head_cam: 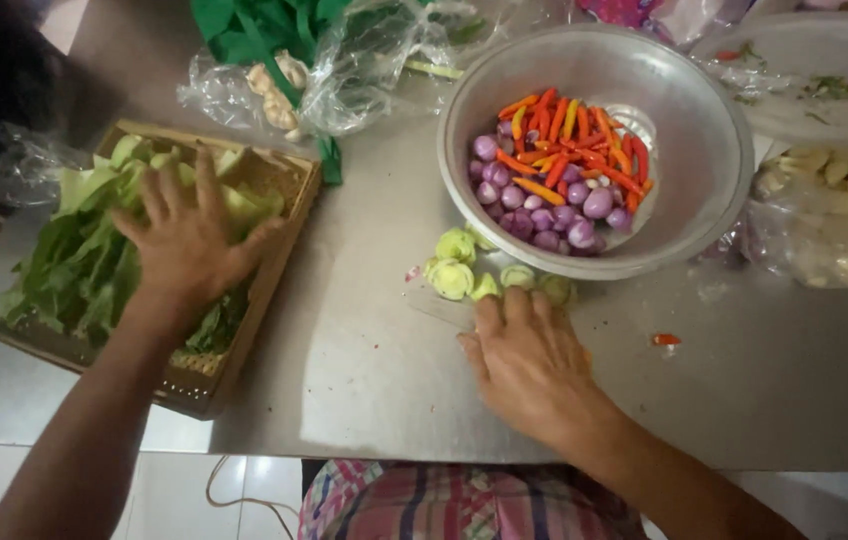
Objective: Preparing vegetables by sorting chilies, handling greens, and peeling shallots on a prep table.
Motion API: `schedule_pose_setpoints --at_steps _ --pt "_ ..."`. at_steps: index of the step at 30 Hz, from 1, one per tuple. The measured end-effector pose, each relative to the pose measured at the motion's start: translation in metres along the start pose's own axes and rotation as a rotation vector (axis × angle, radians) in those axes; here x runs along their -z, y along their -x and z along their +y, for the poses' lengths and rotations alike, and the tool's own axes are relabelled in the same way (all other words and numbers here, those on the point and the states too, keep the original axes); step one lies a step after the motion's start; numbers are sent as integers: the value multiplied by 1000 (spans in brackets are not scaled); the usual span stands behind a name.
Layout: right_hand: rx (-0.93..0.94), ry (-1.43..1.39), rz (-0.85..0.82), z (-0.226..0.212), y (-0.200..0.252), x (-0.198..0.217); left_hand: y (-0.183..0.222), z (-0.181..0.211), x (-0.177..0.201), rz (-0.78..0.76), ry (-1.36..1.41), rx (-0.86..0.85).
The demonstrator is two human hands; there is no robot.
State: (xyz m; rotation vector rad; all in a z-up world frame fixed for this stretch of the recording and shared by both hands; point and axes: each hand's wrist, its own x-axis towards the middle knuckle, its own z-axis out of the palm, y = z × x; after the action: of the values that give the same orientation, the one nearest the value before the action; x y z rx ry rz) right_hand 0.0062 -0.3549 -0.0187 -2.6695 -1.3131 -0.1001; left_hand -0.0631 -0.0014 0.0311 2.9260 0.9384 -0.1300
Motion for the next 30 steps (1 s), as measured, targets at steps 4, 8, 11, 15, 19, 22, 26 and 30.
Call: schedule_pose_setpoints --at_steps 4,8,11,15,19,22,26,30 --pt "63 -93 -76 -6 -9 7 -14 0 16 339 72 -133" --pt "93 -167 -77 -7 -13 16 -82 -4 19 678 253 -491" --pt "126 -239 -77 0 -12 18 -168 -9 0 678 218 -442" --pt "260 -237 -17 11 -10 20 -230 31 13 522 215 -379" --pt "375 -257 -9 18 -14 5 -267 76 34 151 256 -160" --pt "413 -241 44 25 -23 -6 -274 111 49 -32 545 -11" --pt "315 -248 -93 29 -25 -23 -318 127 35 -80 547 64" --pt "225 -372 -266 28 -22 -48 -379 123 18 -40 594 135"
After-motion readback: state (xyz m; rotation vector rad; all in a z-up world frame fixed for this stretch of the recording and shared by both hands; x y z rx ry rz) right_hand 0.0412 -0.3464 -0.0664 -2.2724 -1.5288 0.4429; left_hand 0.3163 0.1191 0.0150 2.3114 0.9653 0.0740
